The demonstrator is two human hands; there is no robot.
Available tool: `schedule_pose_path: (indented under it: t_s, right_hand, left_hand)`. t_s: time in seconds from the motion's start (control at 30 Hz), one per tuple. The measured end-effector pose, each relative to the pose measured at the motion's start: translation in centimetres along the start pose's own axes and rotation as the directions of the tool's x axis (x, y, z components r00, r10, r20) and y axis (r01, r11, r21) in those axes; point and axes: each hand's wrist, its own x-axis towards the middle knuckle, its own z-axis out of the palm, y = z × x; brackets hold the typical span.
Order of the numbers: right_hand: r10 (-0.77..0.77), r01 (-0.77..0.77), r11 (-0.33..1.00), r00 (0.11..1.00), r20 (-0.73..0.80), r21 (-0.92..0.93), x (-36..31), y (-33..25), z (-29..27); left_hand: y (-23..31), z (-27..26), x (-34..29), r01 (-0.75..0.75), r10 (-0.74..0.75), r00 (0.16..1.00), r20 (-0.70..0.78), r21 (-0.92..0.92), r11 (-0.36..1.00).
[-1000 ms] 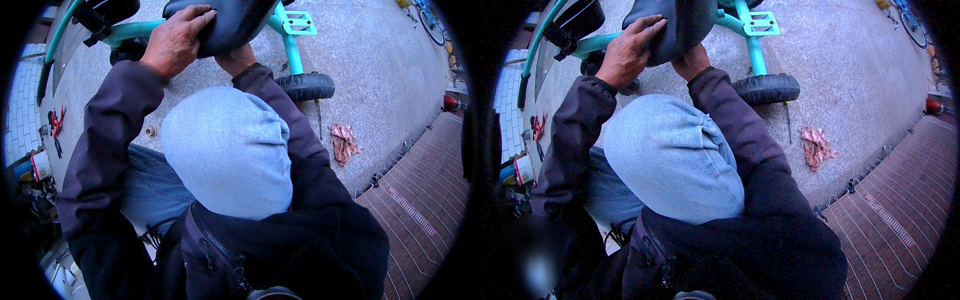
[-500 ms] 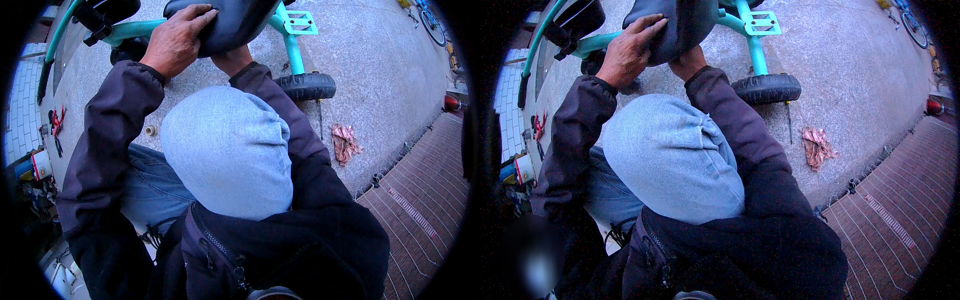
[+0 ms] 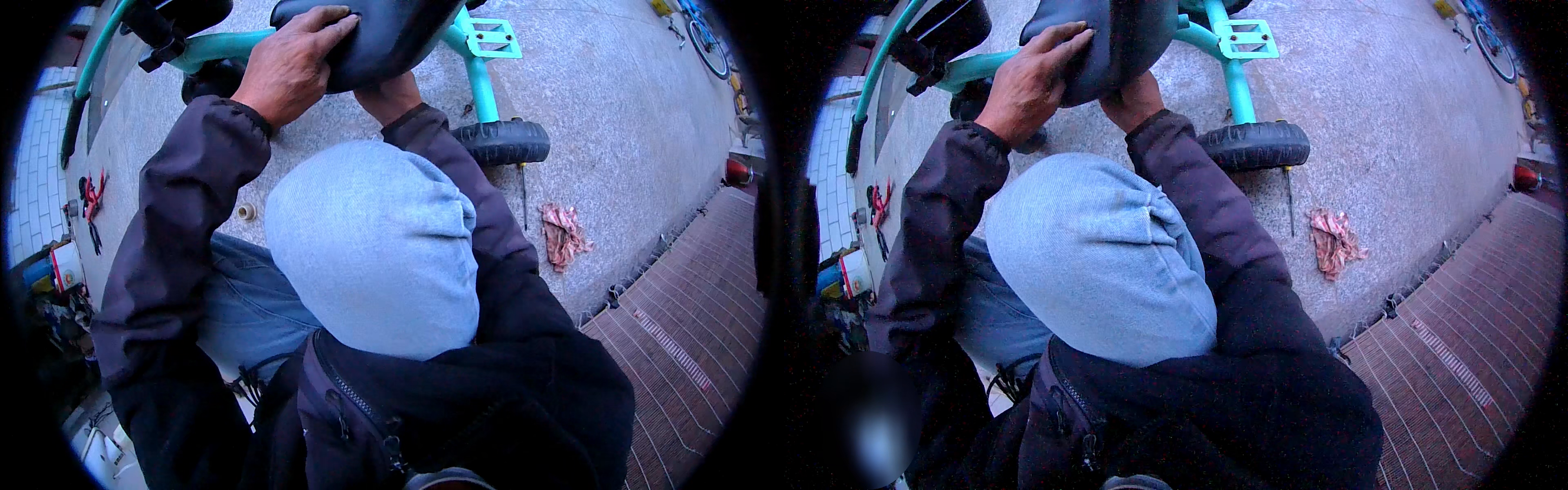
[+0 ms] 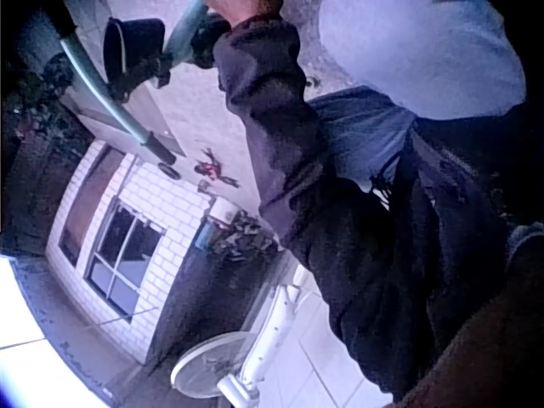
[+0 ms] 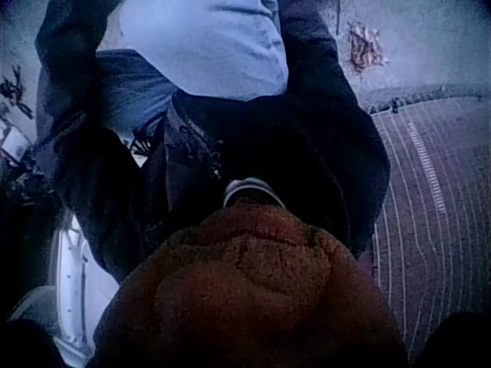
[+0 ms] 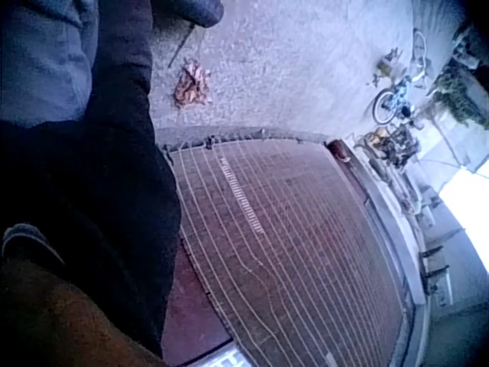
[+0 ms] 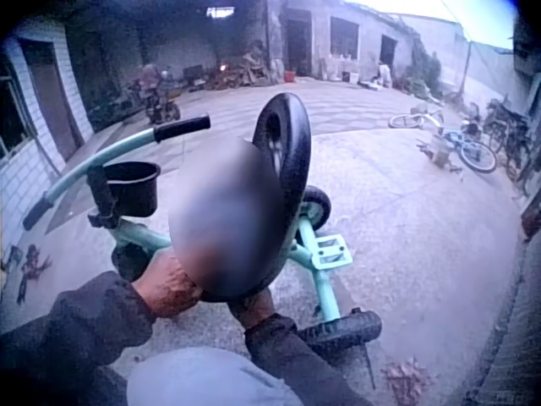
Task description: The person works on the seat of a tricycle, handling bolts and attaching the plastic seat to the frame.
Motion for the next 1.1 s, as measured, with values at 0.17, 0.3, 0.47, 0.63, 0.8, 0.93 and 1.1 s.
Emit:
schedule_pose_path:
  t_s: [0.17, 0.3, 0.47, 0.63, 0.8, 0.93, 1.1]
  right_hand:
    - [-0.051, 0.05, 0.998, 0.996, -0.069, -0.028, 0.1, -0.3, 1.7]
    - [-0.058, 0.057, 0.998, 0.997, -0.047, -0.017, 0.3, -0.1, 1.4]
    - [0.046, -0.011, 0.942, 0.994, -0.097, 0.335, -0.2, -1.1, 2.1]
    - [0.088, -0.047, 0.965, 0.985, -0.146, 0.259, -0.8, -1.1, 1.5]
    - [0.035, -0.028, 0.989, 0.998, -0.045, 0.146, -0.4, -0.6, 0.8]
    - [0.055, -0.036, 0.985, 0.993, -0.105, 0.171, -0.8, -0.6, 1.0]
    - [-0.043, 0.034, 0.987, 0.998, -0.056, -0.157, -0.4, -0.7, 0.4]
  left_hand:
    - [0.0, 0.0, 0.0, 0.0, 0.0, 1.0, 0.001, -0.001, 1.0]
    - [-0.3, 0.4, -0.1, 0.009, -0.008, 1.0, -0.015, 0.018, 1.0]
    - [0.2, -0.1, 0.0, 0.024, -0.026, 0.999, -0.019, -0.087, 0.996]
    - [0.6, -0.2, 0.1, 0.218, -0.211, 0.961, 0.18, -0.02, 0.976]
    - [0.5, 0.1, 0.2, 0.199, -0.188, 0.969, 0.159, -0.054, 0.978]
    - [0.6, 0.2, 0.1, 0.221, -0.214, 0.961, 0.176, -0.019, 0.975]
    - [0.7, 0.0, 0.1, 0.207, -0.197, 0.966, 0.165, -0.046, 0.977]
